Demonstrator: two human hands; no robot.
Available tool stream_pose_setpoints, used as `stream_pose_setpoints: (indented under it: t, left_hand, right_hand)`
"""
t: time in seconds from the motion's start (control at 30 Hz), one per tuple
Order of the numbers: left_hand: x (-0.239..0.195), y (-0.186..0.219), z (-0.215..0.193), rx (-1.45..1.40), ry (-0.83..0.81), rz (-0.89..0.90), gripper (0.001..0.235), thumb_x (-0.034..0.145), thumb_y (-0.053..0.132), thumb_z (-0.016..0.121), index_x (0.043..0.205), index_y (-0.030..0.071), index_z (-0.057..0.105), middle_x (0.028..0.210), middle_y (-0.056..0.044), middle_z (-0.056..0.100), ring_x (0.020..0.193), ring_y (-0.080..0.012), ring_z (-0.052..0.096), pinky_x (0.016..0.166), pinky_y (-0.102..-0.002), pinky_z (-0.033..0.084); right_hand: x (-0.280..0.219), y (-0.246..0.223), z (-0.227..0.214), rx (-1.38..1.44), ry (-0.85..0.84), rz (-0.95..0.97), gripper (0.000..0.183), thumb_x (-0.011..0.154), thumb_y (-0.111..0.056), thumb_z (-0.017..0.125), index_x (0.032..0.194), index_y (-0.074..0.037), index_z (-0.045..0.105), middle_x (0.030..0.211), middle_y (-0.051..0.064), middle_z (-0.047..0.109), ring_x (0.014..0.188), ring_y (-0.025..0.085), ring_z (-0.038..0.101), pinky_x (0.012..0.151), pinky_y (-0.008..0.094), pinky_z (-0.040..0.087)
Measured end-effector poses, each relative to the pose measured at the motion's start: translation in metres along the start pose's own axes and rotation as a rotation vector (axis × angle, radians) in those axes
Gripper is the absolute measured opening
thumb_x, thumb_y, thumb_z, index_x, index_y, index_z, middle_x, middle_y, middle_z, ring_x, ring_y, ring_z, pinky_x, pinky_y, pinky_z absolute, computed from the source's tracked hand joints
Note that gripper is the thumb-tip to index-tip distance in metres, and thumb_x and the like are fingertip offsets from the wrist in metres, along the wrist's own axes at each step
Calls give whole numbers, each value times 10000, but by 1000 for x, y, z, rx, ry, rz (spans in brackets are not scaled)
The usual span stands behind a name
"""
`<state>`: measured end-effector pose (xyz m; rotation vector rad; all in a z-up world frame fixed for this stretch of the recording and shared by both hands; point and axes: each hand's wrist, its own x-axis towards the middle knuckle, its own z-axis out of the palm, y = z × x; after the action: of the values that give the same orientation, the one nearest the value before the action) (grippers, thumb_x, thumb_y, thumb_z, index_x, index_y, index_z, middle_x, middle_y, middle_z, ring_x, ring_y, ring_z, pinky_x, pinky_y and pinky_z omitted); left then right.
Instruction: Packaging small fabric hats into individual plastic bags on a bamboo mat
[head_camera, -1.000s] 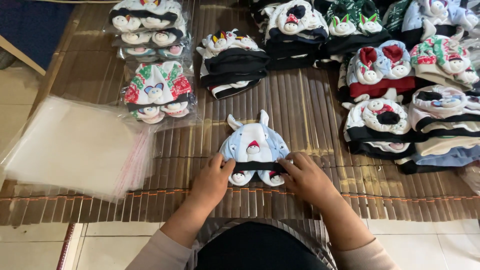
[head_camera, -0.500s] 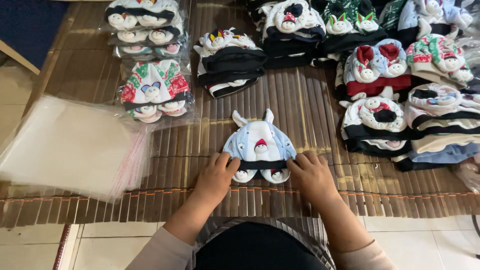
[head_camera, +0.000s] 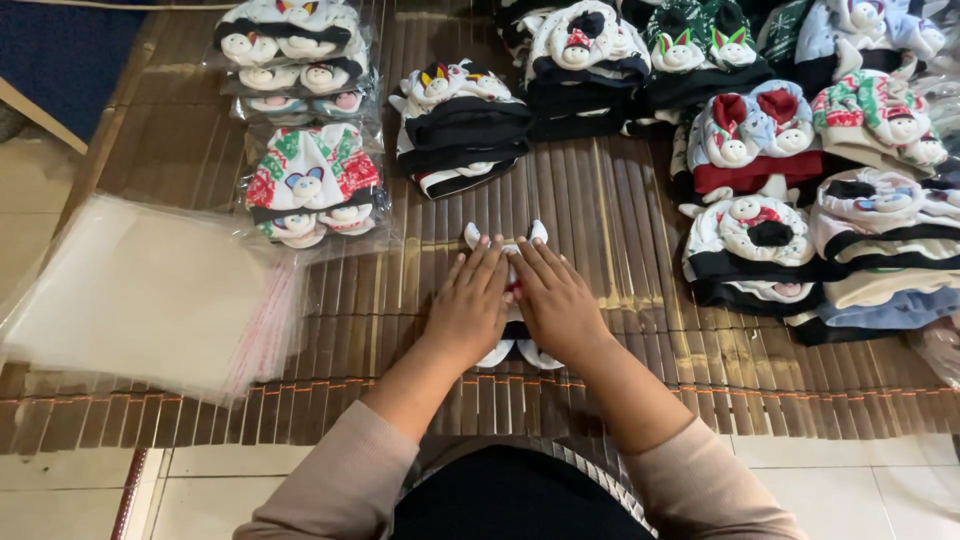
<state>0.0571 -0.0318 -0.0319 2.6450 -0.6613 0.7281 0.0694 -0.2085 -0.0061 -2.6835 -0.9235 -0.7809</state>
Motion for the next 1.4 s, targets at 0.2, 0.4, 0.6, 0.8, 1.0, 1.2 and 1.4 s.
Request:
stream_pose_setpoints:
  t: [0.2,0.4,0.6,0.8,1.0,1.2,1.4]
  left_hand:
    - [-12,-23,31,44,-76,-34,649,987,375,483,1528,20,433,1555,-216,455,1443,-353,441,1140,-554,360]
    - [-15,-23,36,27,-170,-82,697,994,423,449,1568,38,362,1602,-194,387,1487,-337,373,1170,-567,299]
    - [-15,-24,38,18,-168,-91,697,994,419,461,1571,40,360,1606,-200,381,1492,-339,365,1172,-572,296]
    - [-10,-13,-16,57,-146,-380,691,973,397,577,1545,48,410,1507,-223,467,1431,-421,420,1106,-626,373]
    - [-47,-13,8,353,-89,-679,471,800,642,625,866,177,603,943,-34,505,946,-302,528,706,-514,445]
    - [-27,-3,-7,326,-89,-714,617,791,672,618,899,69,691,938,-128,581,975,-358,568,742,-521,467]
    - [-35,-10,27,298,-41,-682,615,744,601,712,976,33,668,892,-178,618,916,-401,637,720,-553,489]
  right_hand:
    - [-11,6,23,3,-198,97,567,1048,-384,417,1556,-135,465,1600,127,463,1454,295,458,1107,476,442]
    - [-16,11,33,-56,-283,93,603,1060,-449,358,1608,-198,371,1662,72,363,1508,255,367,1148,467,396]
    - [-16,15,34,1,-377,121,607,1073,-467,325,1627,-218,322,1697,60,287,1540,259,300,1172,491,363]
    - [-16,28,-6,228,-427,313,637,1038,-465,464,1608,-205,347,1681,126,289,1517,370,313,1158,607,345]
    - [-71,40,17,-199,-334,622,510,934,-713,527,1059,-252,705,1089,-1,704,1108,262,684,775,448,619]
    - [-67,22,19,-194,-487,742,643,855,-756,582,1060,-149,641,995,108,705,1039,347,704,800,493,609]
    - [-61,50,25,291,-610,915,713,812,-710,704,1138,-85,603,1059,197,748,1087,406,716,903,534,583]
